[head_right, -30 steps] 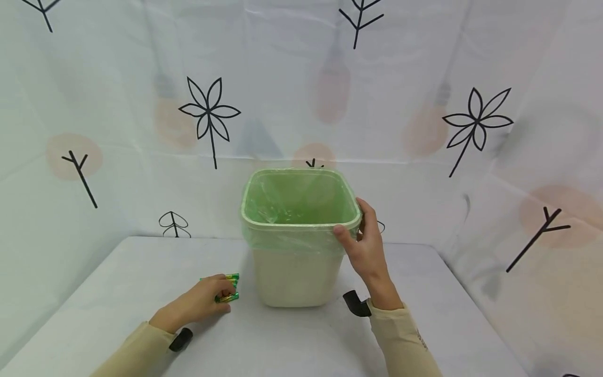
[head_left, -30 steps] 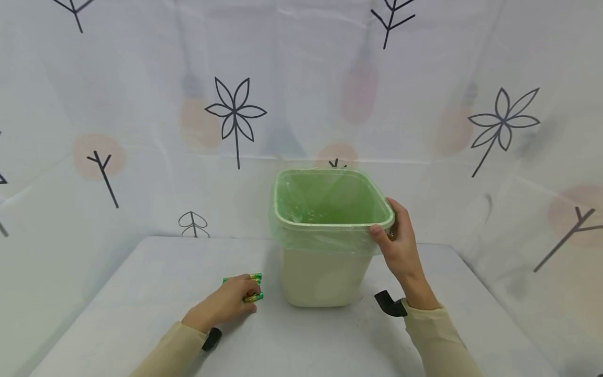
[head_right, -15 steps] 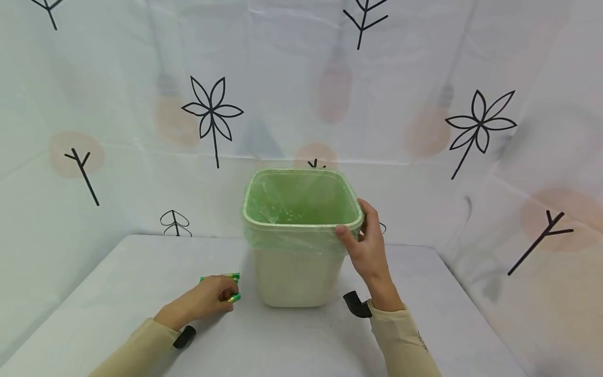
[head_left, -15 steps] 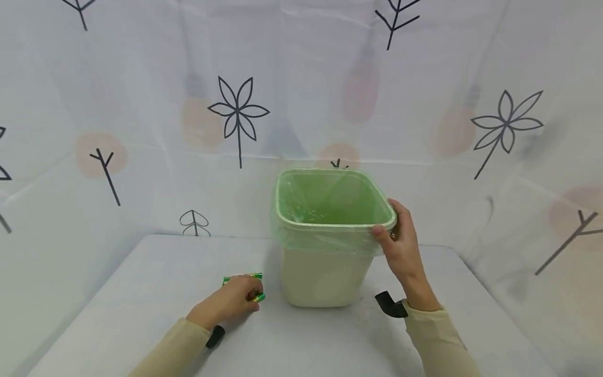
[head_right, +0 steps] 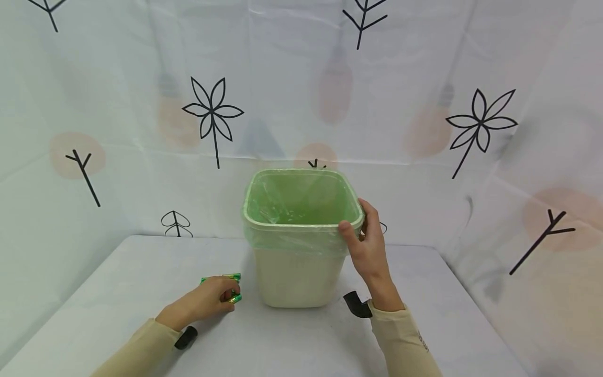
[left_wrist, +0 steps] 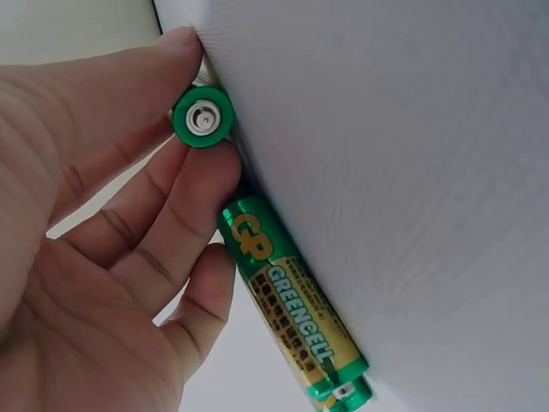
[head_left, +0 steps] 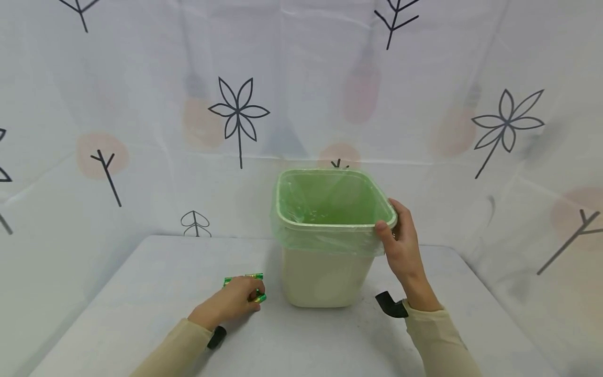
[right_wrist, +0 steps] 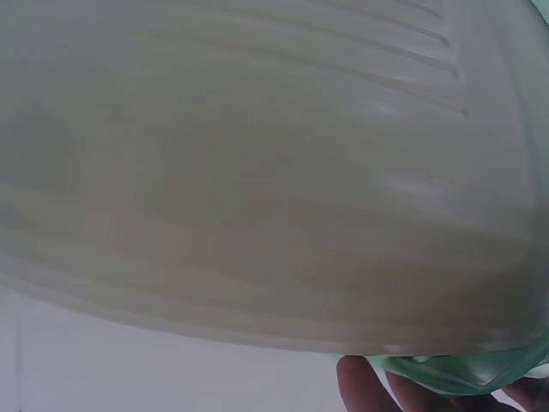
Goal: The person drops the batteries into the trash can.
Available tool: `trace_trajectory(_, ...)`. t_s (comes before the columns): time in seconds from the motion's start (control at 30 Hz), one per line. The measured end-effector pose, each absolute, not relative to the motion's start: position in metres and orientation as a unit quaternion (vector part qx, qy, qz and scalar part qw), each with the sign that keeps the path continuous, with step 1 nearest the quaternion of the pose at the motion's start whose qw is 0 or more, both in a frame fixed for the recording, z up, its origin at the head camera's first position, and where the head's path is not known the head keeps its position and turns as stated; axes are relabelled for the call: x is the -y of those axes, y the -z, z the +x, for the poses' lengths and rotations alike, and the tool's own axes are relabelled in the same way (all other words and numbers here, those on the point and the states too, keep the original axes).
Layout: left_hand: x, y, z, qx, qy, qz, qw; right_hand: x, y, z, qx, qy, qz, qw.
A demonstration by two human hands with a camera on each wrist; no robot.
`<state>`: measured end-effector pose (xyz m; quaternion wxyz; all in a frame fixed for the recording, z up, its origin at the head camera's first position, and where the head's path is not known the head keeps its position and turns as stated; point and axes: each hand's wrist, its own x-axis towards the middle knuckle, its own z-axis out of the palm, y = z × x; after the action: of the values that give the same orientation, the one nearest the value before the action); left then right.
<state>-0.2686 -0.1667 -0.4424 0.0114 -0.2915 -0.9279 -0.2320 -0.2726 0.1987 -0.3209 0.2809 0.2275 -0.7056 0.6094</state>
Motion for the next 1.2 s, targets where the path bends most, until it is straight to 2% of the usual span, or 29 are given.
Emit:
trace_trajectory(0.63,0.159,0.441,-0.267,0.919,0.251,-0.303,0.006,-0.204,0.319,-0.264,0.716,-0.612,0.208,0.265)
trace_trajectory(1.2,0.176,0.395,-0.251,0.915,0.273,-0.297,0.004,-0.200,0.318,-0.269,0.721,-0.606,0.219,0.254)
